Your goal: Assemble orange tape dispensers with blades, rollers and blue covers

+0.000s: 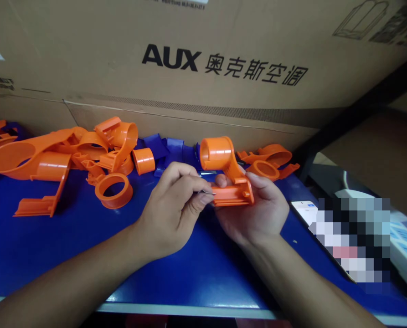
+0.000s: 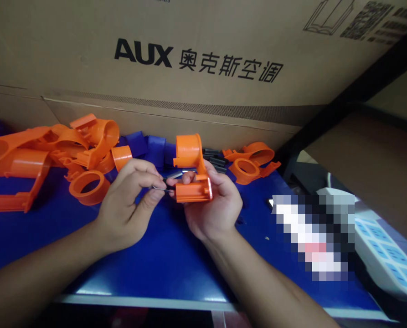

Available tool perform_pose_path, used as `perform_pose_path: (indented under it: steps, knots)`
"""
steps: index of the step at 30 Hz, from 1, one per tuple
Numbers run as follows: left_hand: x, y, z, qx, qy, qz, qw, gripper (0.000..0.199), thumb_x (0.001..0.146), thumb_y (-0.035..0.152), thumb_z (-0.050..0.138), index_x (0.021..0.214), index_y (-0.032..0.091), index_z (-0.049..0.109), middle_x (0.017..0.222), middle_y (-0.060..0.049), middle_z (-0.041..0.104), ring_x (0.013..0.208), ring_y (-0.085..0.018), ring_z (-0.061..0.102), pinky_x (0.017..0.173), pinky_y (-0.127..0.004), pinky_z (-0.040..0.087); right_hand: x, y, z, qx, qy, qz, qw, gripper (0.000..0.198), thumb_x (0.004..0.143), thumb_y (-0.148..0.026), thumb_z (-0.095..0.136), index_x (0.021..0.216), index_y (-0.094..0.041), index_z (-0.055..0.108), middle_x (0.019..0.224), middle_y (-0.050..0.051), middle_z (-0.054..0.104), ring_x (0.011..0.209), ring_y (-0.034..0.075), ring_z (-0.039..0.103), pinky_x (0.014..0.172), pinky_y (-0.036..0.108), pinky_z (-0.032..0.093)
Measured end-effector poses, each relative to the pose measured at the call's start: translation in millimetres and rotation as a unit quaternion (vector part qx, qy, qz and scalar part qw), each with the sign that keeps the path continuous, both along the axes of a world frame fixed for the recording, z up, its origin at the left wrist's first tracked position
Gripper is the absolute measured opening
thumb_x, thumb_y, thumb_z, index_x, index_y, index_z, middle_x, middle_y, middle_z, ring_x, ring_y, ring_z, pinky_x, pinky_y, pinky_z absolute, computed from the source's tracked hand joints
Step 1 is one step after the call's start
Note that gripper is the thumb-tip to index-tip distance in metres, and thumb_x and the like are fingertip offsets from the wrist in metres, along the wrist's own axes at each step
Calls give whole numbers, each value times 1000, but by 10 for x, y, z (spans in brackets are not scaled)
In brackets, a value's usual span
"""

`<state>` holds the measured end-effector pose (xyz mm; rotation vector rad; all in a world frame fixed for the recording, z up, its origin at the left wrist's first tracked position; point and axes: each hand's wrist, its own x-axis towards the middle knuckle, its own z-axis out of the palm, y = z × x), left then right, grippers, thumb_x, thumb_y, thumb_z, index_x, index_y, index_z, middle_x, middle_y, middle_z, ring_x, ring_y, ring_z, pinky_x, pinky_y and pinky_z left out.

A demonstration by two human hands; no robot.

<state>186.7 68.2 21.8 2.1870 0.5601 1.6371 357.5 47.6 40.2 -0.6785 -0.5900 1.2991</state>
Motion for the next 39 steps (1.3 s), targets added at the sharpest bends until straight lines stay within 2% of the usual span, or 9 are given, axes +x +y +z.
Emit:
perform_pose_path:
  steps: [2,6,9,13,18,20,28,34,39]
  knots:
    - [-20,16,-6,10,16,19,1000,5,105,17,62,109,19,66,106,-6,73,101,-15,74,91,-30,62,-6,9,2,-4,3,-8,1000,24,79,-37,60,95,-21,70,67,2,66,59,22,68,55,35,61]
    - [-43,28,1,20,75,17,997,12,108,15,55,116,20,63,106,-4,79,95,-15,79,87,-29,65,-17,36,42,11,0,-66,998,19,77,-35,60,85,-20,68,64,3,64,57,21,65,61,43,65]
    - [-53,33,1,33,119,19,992,20,107,15,56,125,19,65,115,-6,80,106,-18,79,94,-31,65,-18,48,88,12,0,-97,995,20,77,-33,57,84,-19,69,62,3,62,56,19,62,61,40,64]
    - [-71,54,-28,48,167,28,984,36,105,14,60,141,17,61,130,-8,78,116,-18,76,105,-31,61,-10,46,110,8,-7,-99,995,22,79,-33,54,85,-19,70,63,4,63,58,20,61,64,42,65]
    - [-94,110,-80,123,169,50,977,23,103,12,64,124,19,70,115,-5,82,98,-17,79,96,-32,63,4,44,61,48,0,-106,993,19,80,-32,59,84,-18,72,68,5,65,58,20,63,74,51,68]
    - [-104,134,-90,141,165,44,975,24,101,10,64,123,19,71,112,-5,82,95,-16,78,93,-32,63,6,43,45,56,-3,-104,993,19,81,-32,59,84,-18,71,69,4,65,58,21,64,76,54,69]
    - [-142,179,-70,164,169,21,972,30,98,4,64,125,15,72,106,-7,79,89,-17,72,87,-33,60,-7,27,44,85,-34,-103,991,29,81,-33,55,94,-19,76,63,4,64,59,21,65,75,50,70]
    - [-146,200,-81,185,164,30,969,26,100,6,64,123,14,73,102,-7,79,85,-16,68,83,-32,58,26,20,25,74,-36,-89,993,29,81,-36,56,97,-21,76,65,4,65,62,26,71,75,57,69]
    - [-121,198,-107,183,143,34,972,25,100,7,65,122,15,74,102,-6,79,84,-15,69,83,-31,59,19,15,30,96,-26,-86,991,27,82,-33,54,91,-20,76,64,4,66,60,21,67,77,55,70]
